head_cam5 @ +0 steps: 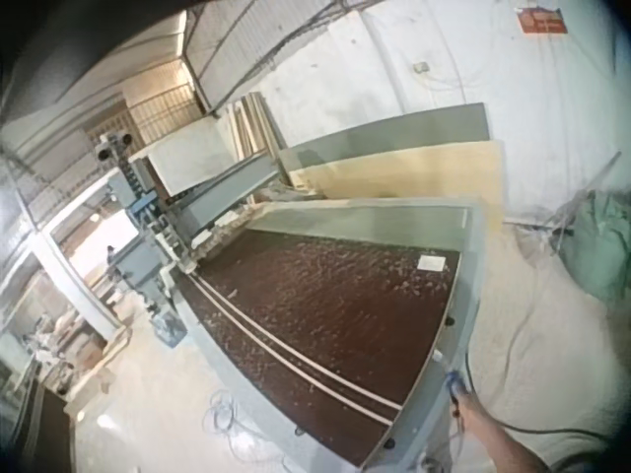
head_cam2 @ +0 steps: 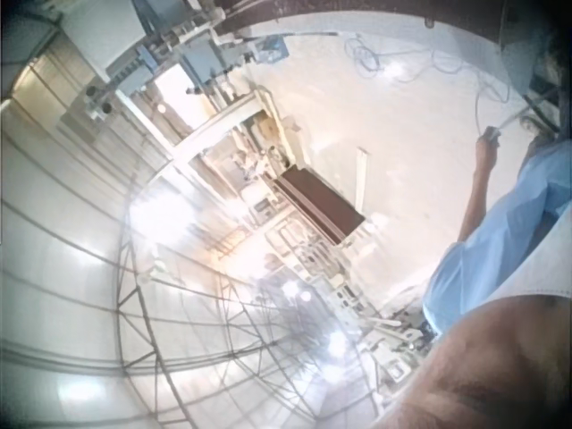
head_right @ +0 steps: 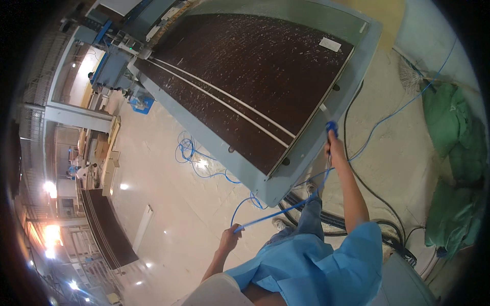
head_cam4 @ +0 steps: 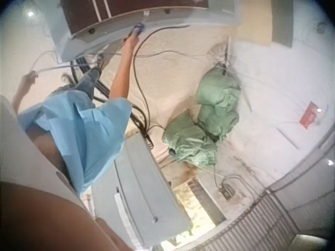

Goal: The person uses a blue air blow gun to clean dust and debris from a large industrial machine and the surrounding floor. They move around the equipment, directing the air stream at various surfaces, then walk to another area to adjust a different machine.

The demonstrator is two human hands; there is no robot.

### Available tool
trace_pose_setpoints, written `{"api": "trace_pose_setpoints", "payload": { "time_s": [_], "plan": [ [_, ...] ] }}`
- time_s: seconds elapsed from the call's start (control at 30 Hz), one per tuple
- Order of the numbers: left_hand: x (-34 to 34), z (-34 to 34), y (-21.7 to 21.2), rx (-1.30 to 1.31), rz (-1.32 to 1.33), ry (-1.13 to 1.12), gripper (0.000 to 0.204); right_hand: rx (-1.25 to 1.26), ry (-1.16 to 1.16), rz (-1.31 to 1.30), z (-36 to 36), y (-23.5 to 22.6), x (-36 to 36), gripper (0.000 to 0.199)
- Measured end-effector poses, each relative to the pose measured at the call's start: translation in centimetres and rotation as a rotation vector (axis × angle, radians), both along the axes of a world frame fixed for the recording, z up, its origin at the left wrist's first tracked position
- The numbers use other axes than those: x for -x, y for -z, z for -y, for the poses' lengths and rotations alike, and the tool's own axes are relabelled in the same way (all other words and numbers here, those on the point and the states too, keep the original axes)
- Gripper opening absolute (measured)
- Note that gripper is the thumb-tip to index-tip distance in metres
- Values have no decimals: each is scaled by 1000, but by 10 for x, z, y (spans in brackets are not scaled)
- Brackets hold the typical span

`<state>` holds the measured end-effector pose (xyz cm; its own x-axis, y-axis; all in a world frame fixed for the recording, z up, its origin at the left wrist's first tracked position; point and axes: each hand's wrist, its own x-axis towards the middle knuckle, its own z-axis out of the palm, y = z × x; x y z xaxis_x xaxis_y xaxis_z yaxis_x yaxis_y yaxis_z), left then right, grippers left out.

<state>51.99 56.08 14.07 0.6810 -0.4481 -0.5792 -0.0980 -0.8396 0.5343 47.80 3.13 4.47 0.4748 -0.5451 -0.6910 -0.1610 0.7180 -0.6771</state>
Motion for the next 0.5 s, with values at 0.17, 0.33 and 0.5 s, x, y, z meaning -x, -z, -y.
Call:
{"api": "trace_pose_setpoints", "payload": {
  "time_s": [0.17,0.33,0.5],
  "plan": [
    [-6,-64,17,30,267,93,12,527,-185,-72,-62,-60,44,43],
    [-3,-23,-3,67,149,73,24,670,83,-105,54,-79,-29,42],
    [-18,47,-17,226,183,56,26,331,378,-77,202,-64,-140,40]
  ]
}}
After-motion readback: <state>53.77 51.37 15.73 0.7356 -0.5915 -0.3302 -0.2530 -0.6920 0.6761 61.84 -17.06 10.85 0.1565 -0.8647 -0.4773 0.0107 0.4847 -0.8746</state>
